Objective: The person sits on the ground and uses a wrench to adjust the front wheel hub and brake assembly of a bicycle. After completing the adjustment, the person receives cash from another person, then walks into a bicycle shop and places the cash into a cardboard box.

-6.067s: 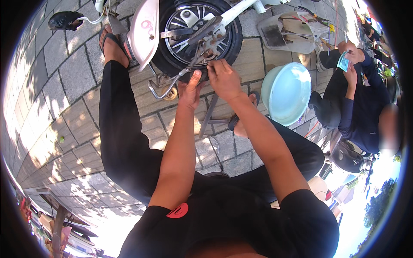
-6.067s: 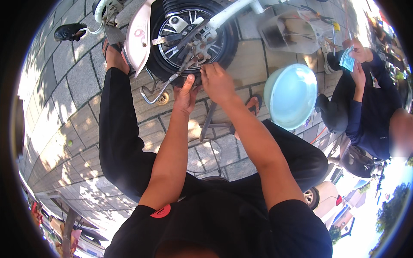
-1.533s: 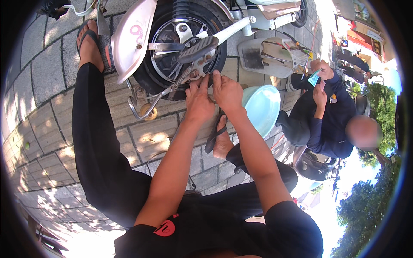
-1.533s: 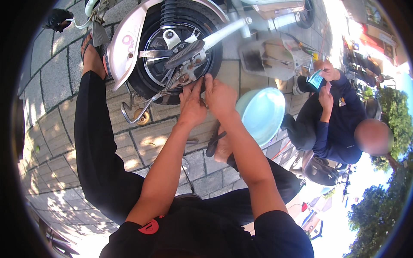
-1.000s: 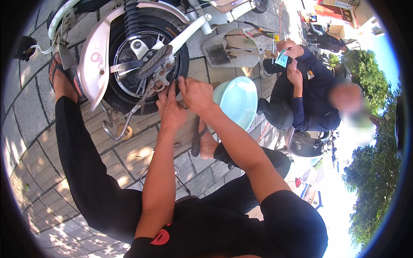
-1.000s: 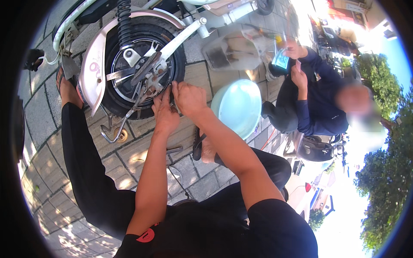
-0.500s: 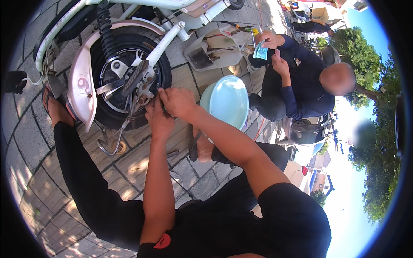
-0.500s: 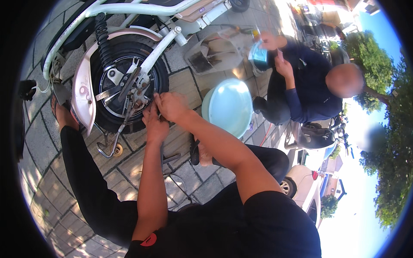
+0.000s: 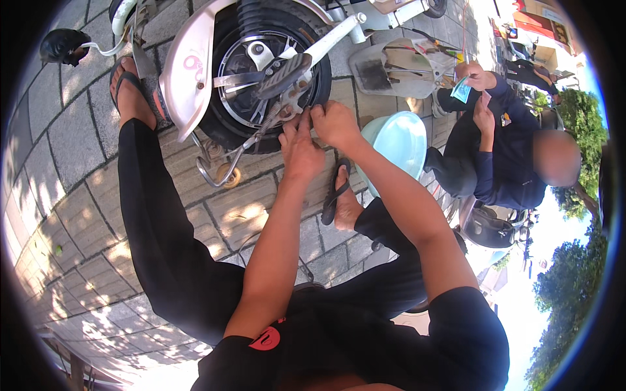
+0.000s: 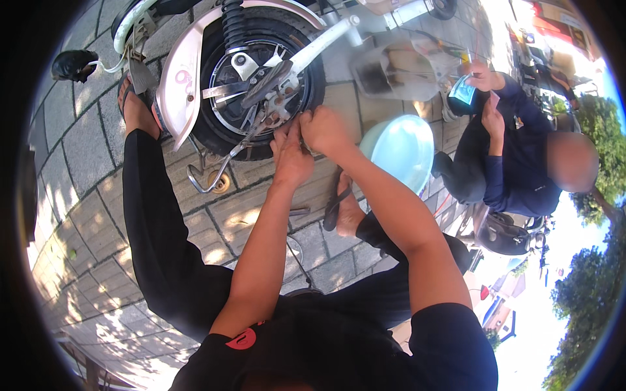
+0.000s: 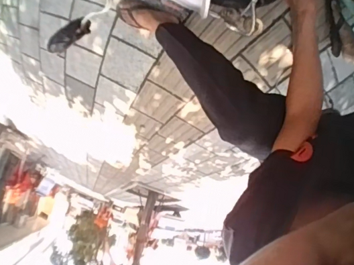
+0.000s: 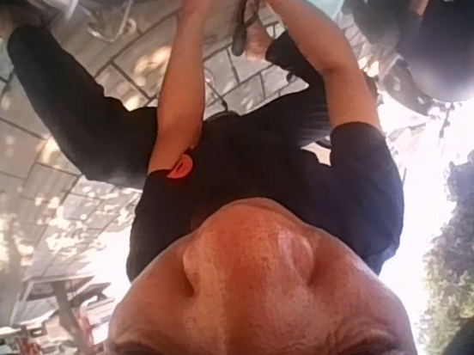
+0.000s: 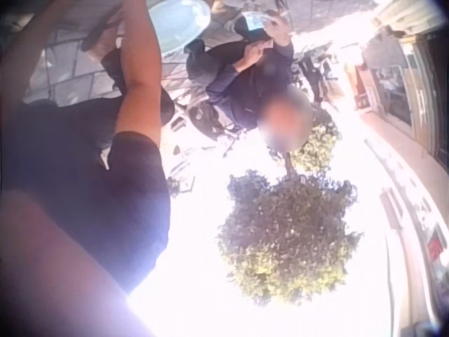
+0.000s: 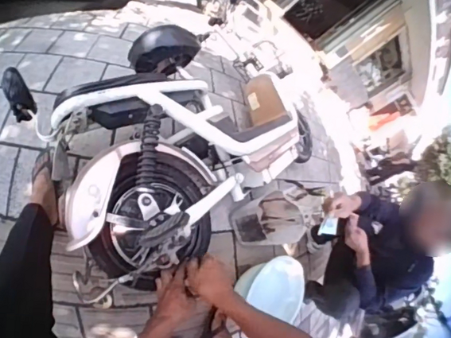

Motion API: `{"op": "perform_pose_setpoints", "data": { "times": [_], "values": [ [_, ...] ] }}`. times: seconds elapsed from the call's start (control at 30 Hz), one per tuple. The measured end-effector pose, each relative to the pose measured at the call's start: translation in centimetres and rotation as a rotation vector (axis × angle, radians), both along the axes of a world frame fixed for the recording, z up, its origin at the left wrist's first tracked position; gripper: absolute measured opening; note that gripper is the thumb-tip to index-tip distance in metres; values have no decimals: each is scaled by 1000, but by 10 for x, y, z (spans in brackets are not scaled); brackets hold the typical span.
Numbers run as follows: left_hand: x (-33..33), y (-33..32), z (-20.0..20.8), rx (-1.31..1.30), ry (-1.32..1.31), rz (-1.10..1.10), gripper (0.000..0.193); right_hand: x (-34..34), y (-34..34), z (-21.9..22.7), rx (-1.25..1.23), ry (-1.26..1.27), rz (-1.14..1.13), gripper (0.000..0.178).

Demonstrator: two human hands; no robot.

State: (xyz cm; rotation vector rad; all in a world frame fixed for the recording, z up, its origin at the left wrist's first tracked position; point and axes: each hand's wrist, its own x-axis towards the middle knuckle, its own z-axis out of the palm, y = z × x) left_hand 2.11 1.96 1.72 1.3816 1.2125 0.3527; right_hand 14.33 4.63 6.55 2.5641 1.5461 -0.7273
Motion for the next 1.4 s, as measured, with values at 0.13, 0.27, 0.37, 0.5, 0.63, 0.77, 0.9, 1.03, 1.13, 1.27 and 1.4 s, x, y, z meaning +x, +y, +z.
{"op": "perform_pose_setpoints", "data": {
  "times": [0.13,0.27,0.37,0.5,0.63,0.77,0.9,1.03,1.13,1.27,1.4],
  "values": [
    [-1,-1,2,0,0,23,83,-5,19,24,-99,484,-594,22],
    [2,-3,-6,15,-4,40,83,8,-5,21,209,-27,413,31],
    [2,-2,-3,-3,14,21,83,23,0,21,156,-158,934,35],
    [0,1,3,-35,23,16,83,22,11,22,155,-292,1080,31],
    [0,-2,-4,15,25,32,86,29,13,22,54,-338,1155,29],
    [1,-2,-9,49,25,39,87,34,12,11,57,-304,1114,19],
    [0,1,1,-44,2,31,87,29,-1,-4,196,-158,750,18],
    [1,4,4,-89,12,14,86,11,-7,-14,275,-93,356,25],
    [-1,6,10,-88,10,17,83,3,-8,-17,318,-27,188,28],
    [-1,3,4,-39,-4,16,79,-7,-6,-20,334,22,-1,31],
    [2,2,-4,9,-14,17,76,-14,-4,-17,305,26,-115,33]
  ]
}}
